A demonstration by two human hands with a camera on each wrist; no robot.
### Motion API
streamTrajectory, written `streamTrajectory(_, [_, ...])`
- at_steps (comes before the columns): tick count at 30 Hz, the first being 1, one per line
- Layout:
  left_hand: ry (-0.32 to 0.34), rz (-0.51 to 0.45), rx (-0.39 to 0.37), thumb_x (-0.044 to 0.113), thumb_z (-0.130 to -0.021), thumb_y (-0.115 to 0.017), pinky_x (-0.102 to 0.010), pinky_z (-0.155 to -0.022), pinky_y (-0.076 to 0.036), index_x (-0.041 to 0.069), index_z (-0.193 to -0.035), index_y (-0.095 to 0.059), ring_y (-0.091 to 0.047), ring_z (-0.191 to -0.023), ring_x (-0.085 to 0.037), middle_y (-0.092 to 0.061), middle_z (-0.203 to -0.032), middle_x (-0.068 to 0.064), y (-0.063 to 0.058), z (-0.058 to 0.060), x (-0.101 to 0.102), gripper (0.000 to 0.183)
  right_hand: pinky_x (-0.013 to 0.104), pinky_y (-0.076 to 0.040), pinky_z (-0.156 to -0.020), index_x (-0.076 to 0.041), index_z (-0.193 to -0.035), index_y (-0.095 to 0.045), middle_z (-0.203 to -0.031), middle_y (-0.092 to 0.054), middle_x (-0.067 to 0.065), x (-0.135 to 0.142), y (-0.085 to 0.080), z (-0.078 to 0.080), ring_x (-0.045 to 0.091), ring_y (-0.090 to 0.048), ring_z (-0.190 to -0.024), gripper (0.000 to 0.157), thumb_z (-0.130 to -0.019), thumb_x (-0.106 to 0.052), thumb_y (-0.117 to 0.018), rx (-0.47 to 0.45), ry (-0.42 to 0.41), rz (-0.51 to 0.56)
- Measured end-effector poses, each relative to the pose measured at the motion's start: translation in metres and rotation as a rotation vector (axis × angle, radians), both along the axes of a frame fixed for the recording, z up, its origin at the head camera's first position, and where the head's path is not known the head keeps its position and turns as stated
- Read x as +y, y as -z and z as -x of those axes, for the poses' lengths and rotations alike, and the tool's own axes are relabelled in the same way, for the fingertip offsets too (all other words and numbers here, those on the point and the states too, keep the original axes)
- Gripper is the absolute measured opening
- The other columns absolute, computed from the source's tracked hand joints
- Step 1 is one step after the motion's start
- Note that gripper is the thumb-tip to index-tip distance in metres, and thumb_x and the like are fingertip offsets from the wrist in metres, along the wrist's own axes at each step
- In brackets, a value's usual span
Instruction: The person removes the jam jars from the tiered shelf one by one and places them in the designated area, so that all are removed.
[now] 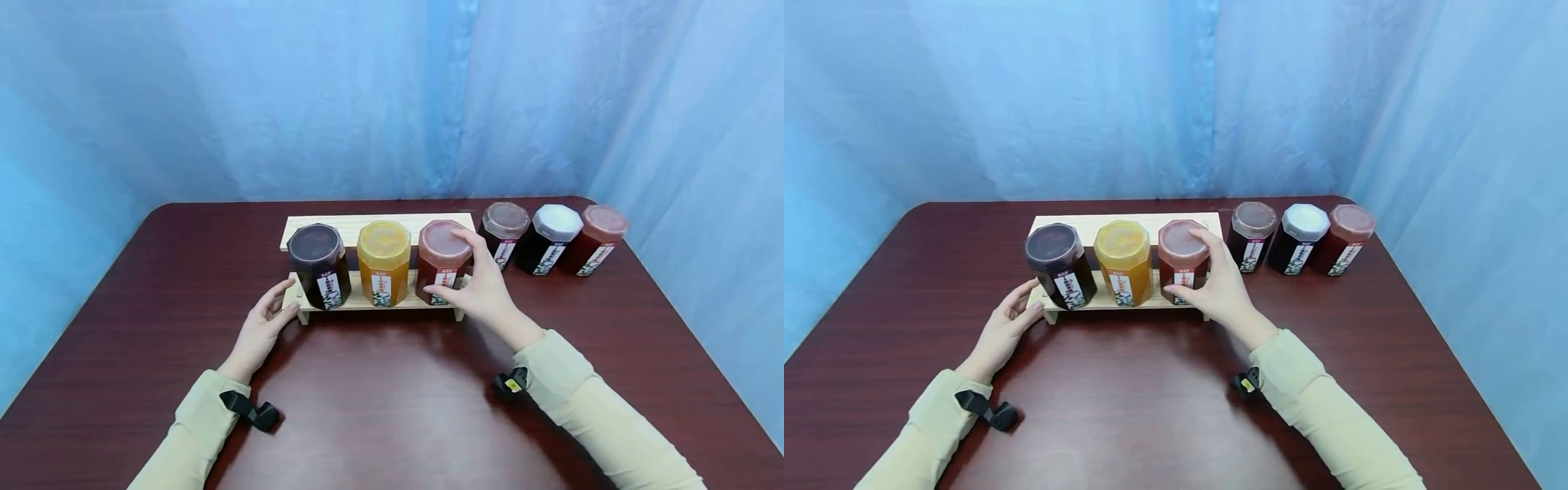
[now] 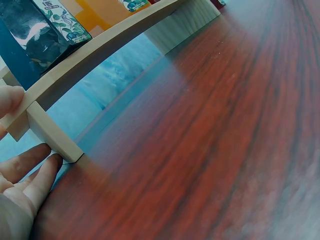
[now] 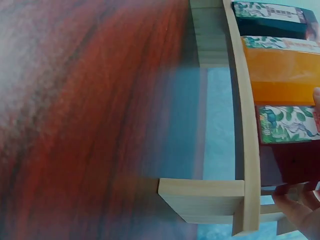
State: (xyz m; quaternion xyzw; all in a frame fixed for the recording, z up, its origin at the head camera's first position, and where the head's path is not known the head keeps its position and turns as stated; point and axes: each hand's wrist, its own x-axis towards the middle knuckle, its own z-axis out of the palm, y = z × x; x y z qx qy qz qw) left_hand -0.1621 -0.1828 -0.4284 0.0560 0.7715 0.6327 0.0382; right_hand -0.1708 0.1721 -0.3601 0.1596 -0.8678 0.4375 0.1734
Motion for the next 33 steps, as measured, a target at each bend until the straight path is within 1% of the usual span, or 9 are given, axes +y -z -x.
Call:
streamTrajectory(3, [-0.003, -0.018, -0.005, 0.020, -0.097, -0.054, -0.006, -0.091, -0.037, 0.010, -0.146, -0.034, -0.030, -0.138, -0.026, -0.035, -0.150, -0.014, 0.0007, -0.0001, 0.0027, 0.054, 0.044, -0.047, -0.087, -0.016, -0.137, -0.033, -0.138, -0.042, 0.013, 0.0015, 0.0008, 0.0000, 0.027, -0.048, -0.115, 0.093, -0.063, -0.012, -0.089, -0.020, 0.014, -0.004])
streamTrajectory(10, [-0.009, -0.008, -0.001, 0.020, -0.097, -0.054, -0.004, -0.092, -0.033, 0.011, -0.145, -0.035, -0.022, -0.142, -0.022, -0.031, -0.152, -0.012, -0.0005, 0.0001, 0.0022, 0.052, 0.045, -0.045, -0.090, -0.015, -0.137, -0.033, -0.139, -0.041, 0.012, 0.0014, 0.0005, 0.0010, 0.028, -0.047, -0.117, 0.093, -0.063, -0.011, -0.088, -0.015, 0.001, 0.013])
streamTrajectory(13, [-0.012, -0.009, -0.009, 0.020, -0.097, -0.054, -0.007, -0.091, -0.037, 0.011, -0.145, -0.036, -0.035, -0.136, -0.017, -0.036, -0.149, -0.014, -0.0007, 0.0003, 0.0018, 0.052, 0.044, -0.044, -0.091, -0.015, -0.137, -0.033, -0.139, -0.041, 0.012, 0.0001, 0.0002, 0.0011, 0.028, -0.048, -0.116, 0.092, -0.063, -0.011, -0.089, 0.000, 0.005, 0.014])
streamTrajectory(15, [-0.017, -0.014, -0.013, 0.019, -0.097, -0.054, -0.009, -0.089, -0.039, 0.012, -0.145, -0.036, -0.045, -0.126, -0.009, -0.040, -0.146, -0.015, -0.0002, 0.0006, 0.0016, 0.052, 0.044, -0.044, -0.091, -0.014, -0.136, -0.034, -0.139, -0.042, 0.013, -0.0008, -0.0001, 0.0009, 0.029, -0.048, -0.116, 0.092, -0.062, -0.011, -0.089, 0.011, 0.010, 0.010])
streamTrajectory(17, [-0.017, -0.021, -0.017, 0.019, -0.097, -0.054, -0.010, -0.087, -0.041, 0.012, -0.145, -0.036, -0.051, -0.115, 0.000, -0.043, -0.144, -0.016, 0.0006, 0.0009, 0.0018, 0.052, 0.044, -0.044, -0.090, -0.014, -0.136, -0.034, -0.138, -0.042, 0.013, -0.0012, -0.0004, 0.0003, 0.029, -0.049, -0.115, 0.092, -0.063, -0.010, -0.088, 0.013, 0.016, 0.008])
streamTrajectory(19, [-0.020, -0.022, -0.019, 0.019, -0.097, -0.055, -0.011, -0.086, -0.042, 0.013, -0.145, -0.036, -0.052, -0.111, 0.003, -0.044, -0.143, -0.016, 0.0011, 0.0010, 0.0019, 0.052, 0.043, -0.045, -0.087, -0.014, -0.136, -0.034, -0.138, -0.043, 0.013, -0.0014, -0.0006, -0.0004, 0.029, -0.049, -0.114, 0.091, -0.063, -0.010, -0.088, 0.014, 0.020, 0.006])
streamTrajectory(26, [-0.027, -0.023, -0.019, 0.018, -0.097, -0.055, -0.008, -0.089, -0.039, 0.013, -0.145, -0.036, -0.040, -0.132, -0.024, -0.040, -0.146, -0.014, 0.0029, 0.0008, 0.0020, 0.051, 0.038, -0.048, -0.075, -0.014, -0.137, -0.033, -0.137, -0.043, 0.014, -0.0022, -0.0002, -0.0014, 0.025, -0.052, -0.109, 0.091, -0.064, -0.009, -0.087, 0.030, 0.020, -0.002])
streamTrajectory(30, [-0.020, -0.035, -0.012, 0.018, -0.097, -0.055, -0.008, -0.090, -0.039, 0.012, -0.144, -0.037, -0.037, -0.134, -0.026, -0.039, -0.147, -0.014, 0.0035, 0.0016, 0.0019, 0.052, 0.031, -0.046, -0.081, -0.011, -0.136, -0.035, -0.138, -0.044, 0.013, -0.0020, 0.0010, -0.0017, 0.024, -0.051, -0.111, 0.090, -0.062, -0.006, -0.087, 0.058, 0.017, 0.015])
streamTrajectory(33, [-0.024, -0.025, -0.007, 0.019, -0.097, -0.055, -0.007, -0.090, -0.038, 0.012, -0.144, -0.037, -0.036, -0.134, -0.020, -0.038, -0.148, -0.013, 0.0034, 0.0017, 0.0008, 0.051, 0.024, -0.042, -0.086, -0.009, -0.135, -0.036, -0.138, -0.043, 0.013, -0.0019, 0.0017, -0.0025, 0.024, -0.050, -0.113, 0.090, -0.061, -0.005, -0.087, 0.081, 0.007, 0.029])
